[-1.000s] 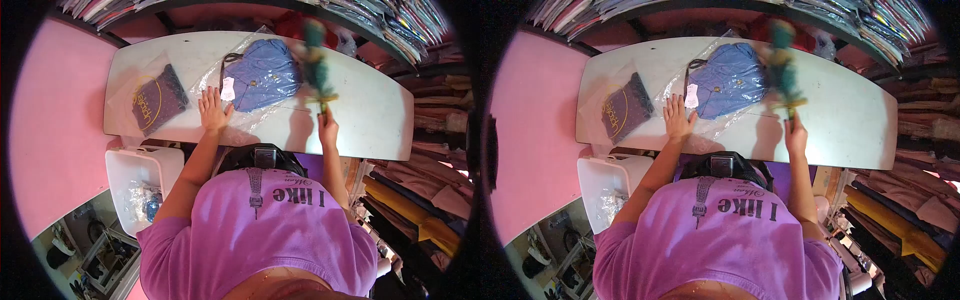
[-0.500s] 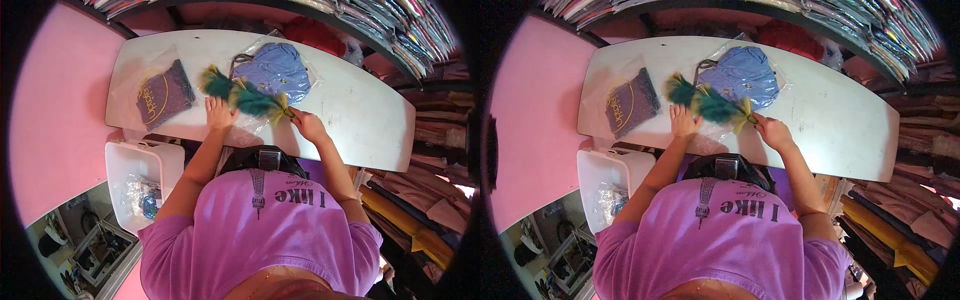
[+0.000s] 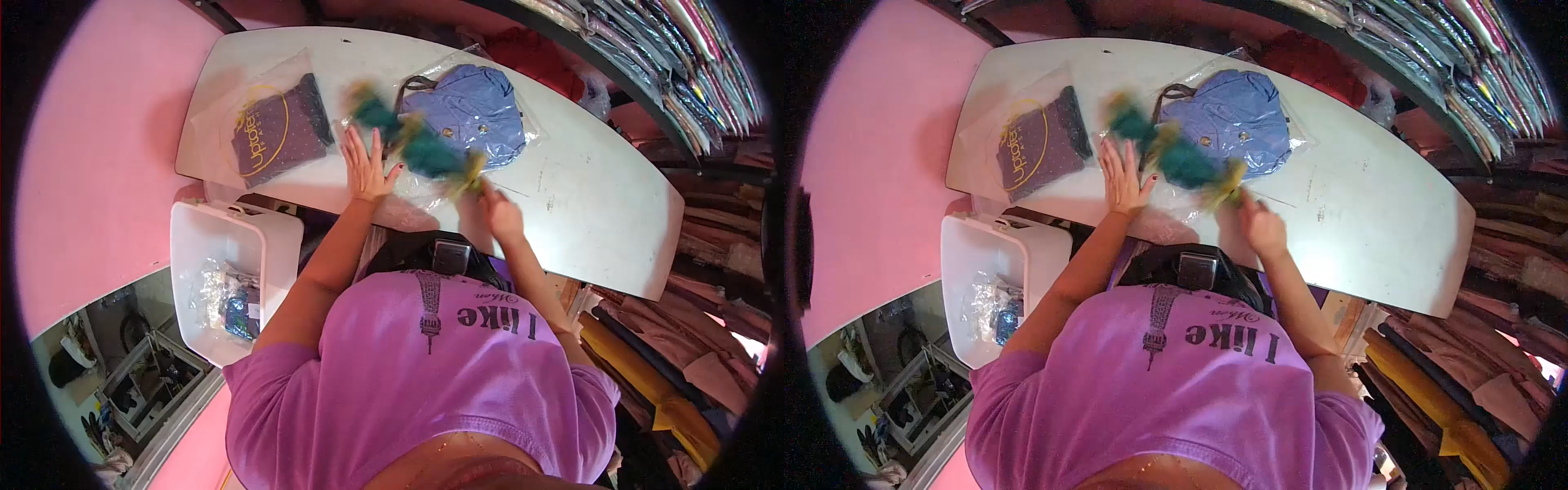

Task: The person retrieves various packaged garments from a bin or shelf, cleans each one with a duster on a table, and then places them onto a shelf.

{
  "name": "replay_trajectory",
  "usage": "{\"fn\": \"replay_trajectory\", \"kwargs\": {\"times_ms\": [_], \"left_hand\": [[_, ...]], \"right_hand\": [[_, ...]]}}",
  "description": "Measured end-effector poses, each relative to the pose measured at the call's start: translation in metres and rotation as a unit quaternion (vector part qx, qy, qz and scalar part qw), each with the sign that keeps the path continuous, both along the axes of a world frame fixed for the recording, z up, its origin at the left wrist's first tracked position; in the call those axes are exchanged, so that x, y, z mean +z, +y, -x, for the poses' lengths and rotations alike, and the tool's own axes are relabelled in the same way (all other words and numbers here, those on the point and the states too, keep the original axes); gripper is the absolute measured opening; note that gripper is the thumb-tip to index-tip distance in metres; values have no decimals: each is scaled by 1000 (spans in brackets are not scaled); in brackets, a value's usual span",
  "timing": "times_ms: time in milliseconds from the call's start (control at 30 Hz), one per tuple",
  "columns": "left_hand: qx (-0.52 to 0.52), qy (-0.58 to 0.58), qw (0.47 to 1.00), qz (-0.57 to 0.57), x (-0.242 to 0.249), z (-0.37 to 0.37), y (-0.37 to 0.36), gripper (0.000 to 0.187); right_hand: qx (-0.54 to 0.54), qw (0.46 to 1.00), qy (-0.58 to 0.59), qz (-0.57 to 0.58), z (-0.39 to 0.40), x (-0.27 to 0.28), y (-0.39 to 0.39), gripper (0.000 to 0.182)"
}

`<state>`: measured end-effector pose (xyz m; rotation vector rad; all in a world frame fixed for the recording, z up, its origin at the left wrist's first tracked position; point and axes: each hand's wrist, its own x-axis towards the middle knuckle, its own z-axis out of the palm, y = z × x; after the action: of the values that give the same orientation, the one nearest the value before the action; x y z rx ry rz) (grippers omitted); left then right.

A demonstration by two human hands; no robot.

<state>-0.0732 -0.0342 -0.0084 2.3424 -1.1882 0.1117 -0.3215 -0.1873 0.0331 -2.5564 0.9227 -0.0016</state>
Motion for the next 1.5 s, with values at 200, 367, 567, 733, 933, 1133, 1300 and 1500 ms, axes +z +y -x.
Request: {"fn": "replay_trajectory", "kwargs": {"times_ms": [200, 367, 567, 733, 933, 1133, 1300, 1500], "left_hand": [[-7, -17, 989, -146, 13, 5, -9, 68], [-12, -34, 993, -113, 6, 5, -8, 67], [1, -54, 994, -93, 17, 8, -9, 66], [-232, 22, 971, -58, 32, 22, -2, 55], [-286, 54, 948, -131, 40, 32, -3, 51], [-125, -68, 983, -117, 48, 13, -4, 35], [-22, 411, 910, -43, 35, 3, 14, 30], [81, 655, 747, 79, 25, -3, -37, 45]], "right_hand": [[-71, 991, -114, -4, -15, 17, -24, 37], [-119, 993, -6, 12, 11, 5, -53, 36], [-357, 932, 64, 22, 80, -8, -120, 39], [-210, 929, -68, 296, 48, 20, -141, 47], [61, 972, -77, 215, -49, -4, -129, 46], [-39, 989, 139, 19, -18, 1, -68, 55], [32, 991, 104, -82, -20, 48, -85, 35], [-243, 949, -121, 161, -100, -20, -200, 51]]}}
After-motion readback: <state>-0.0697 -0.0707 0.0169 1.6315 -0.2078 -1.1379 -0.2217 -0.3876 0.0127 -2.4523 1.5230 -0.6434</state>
